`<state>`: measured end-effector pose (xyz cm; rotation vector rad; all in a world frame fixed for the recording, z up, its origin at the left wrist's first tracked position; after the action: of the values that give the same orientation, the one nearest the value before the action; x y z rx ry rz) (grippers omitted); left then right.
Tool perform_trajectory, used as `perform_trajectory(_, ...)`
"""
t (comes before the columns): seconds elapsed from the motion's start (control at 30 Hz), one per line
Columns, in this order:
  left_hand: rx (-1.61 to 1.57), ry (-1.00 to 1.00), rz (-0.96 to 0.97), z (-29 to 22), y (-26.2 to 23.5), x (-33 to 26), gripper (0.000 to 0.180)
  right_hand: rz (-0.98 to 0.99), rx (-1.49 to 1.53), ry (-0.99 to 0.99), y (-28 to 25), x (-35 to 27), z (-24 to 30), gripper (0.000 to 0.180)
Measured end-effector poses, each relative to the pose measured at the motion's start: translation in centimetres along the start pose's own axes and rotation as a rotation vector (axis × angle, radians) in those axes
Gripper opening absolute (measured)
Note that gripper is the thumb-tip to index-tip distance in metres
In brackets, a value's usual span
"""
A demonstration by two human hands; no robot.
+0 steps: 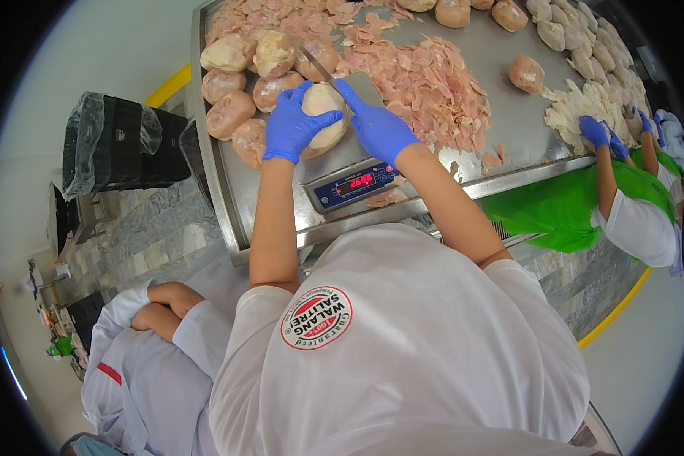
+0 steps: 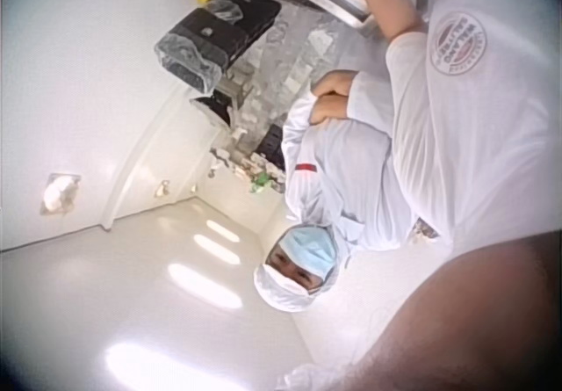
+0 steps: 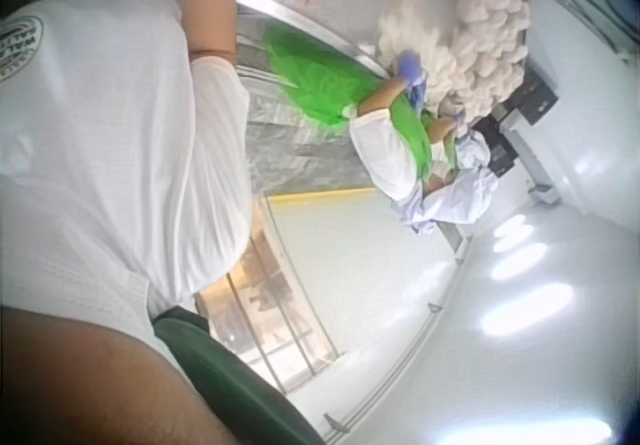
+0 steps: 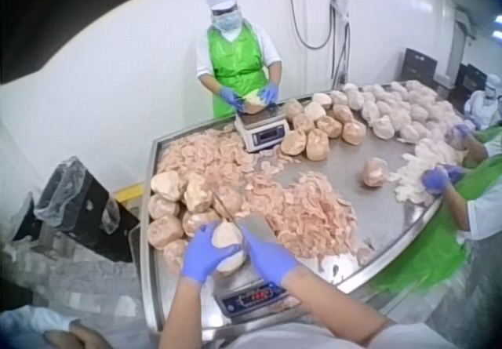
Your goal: The person places raw meat pieces on a digital scale, trims fat and excess tissue with a knife, and sets trimmed pieces aside. The process is repeated for multiple pieces on a stainless steel worktable.
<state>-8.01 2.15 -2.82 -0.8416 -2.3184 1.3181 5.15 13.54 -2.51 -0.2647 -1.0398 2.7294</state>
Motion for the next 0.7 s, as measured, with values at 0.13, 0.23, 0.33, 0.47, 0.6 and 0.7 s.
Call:
perform_trajectory(0.13,-0.008,-0.044,-0.001,0.5,-0.1,0.1,0.098,0.069,0.078,0.042,0.1,-3.3,-0.4,0.072)
perform_trajectory(0.23,0.02,-0.03,0.004,0.5,0.0,-0.6,0.098,0.182,0.087,0.147,-0.3,-4.2,0.1,0.072)
perform_trajectory(0.33,-0.005,-0.049,0.029,-0.2,-0.4,-0.1,0.098,0.133,0.087,0.093,-0.6,-1.2,0.6,0.072)
perform_trajectory(0.47,0.004,-0.035,-0.007,-0.8,-0.6,-0.3,0.095,0.047,0.107,-0.032,-0.8,2.1,0.4,0.072)
perform_trajectory(0.6,-0.014,-0.057,0.005,0.3,-0.6,-0.5,0.093,0.185,0.115,0.195,-0.2,-3.2,1.1,0.072)
perform_trajectory(0.7,0.011,-0.024,0.037,-0.6,-0.4,-0.9,0.093,0.209,0.098,0.218,0.2,-5.3,0.2,0.072)
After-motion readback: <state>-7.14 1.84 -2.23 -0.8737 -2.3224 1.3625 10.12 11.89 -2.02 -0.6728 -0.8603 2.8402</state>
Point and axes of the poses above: each hand's wrist, its own x-axis towards the middle knuckle, its own y-axis out of the palm, z = x × y, the point moved 8 cm from there along x, towards the middle knuckle, and after that the axes turned 7 degrees about x, right-handed, at the moved point
